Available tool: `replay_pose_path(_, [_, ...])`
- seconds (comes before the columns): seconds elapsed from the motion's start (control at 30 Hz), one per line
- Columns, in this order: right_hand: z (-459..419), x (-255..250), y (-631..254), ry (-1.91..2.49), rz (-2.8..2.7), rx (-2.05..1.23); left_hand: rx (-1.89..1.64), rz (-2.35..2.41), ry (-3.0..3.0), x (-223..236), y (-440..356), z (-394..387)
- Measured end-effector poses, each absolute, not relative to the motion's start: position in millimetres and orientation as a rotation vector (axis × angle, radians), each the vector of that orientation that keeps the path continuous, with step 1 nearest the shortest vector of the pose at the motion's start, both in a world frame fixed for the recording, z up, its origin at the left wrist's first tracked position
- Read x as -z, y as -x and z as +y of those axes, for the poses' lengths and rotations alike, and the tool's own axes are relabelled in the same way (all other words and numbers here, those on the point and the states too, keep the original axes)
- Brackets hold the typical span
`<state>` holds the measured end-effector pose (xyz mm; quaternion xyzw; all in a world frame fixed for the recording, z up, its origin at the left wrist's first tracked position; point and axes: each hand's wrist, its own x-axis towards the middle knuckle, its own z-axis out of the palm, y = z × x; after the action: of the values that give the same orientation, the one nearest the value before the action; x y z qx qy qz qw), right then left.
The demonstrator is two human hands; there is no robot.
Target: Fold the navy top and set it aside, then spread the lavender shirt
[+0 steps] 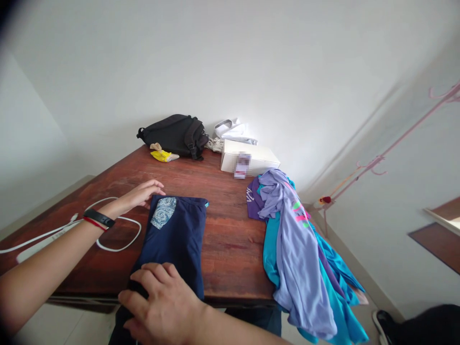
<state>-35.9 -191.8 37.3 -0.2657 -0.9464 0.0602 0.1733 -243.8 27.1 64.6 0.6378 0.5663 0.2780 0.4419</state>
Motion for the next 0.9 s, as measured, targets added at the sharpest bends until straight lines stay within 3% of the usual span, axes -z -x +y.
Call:
replay_pose_path(0.33, [-199.6, -32.6, -6.7, 1.111, -2.604, -0.497, -0.838, 1.145, -1.983, -41.4, 238.3, 23.3])
replay_pose_path(0.53, [-192.8, -48.8, -13.5, 1.037, -2.429, -0.607, -0.813, 1.08, -1.72, -58.9, 222.7, 15.0])
replay_pose_path(0.67, [-146.3, -61.6, -20.9, 1.079, -2.142, -0.532, -0.807, 1.156, -1.635, -51.6, 224.9, 16.3])
replay_pose_path(0.9, [-33.6, -29.2, -36.4, 1.452, -1.988, -0.521, -0.804, 1.371, -1.461, -49.5, 231.0, 8.0])
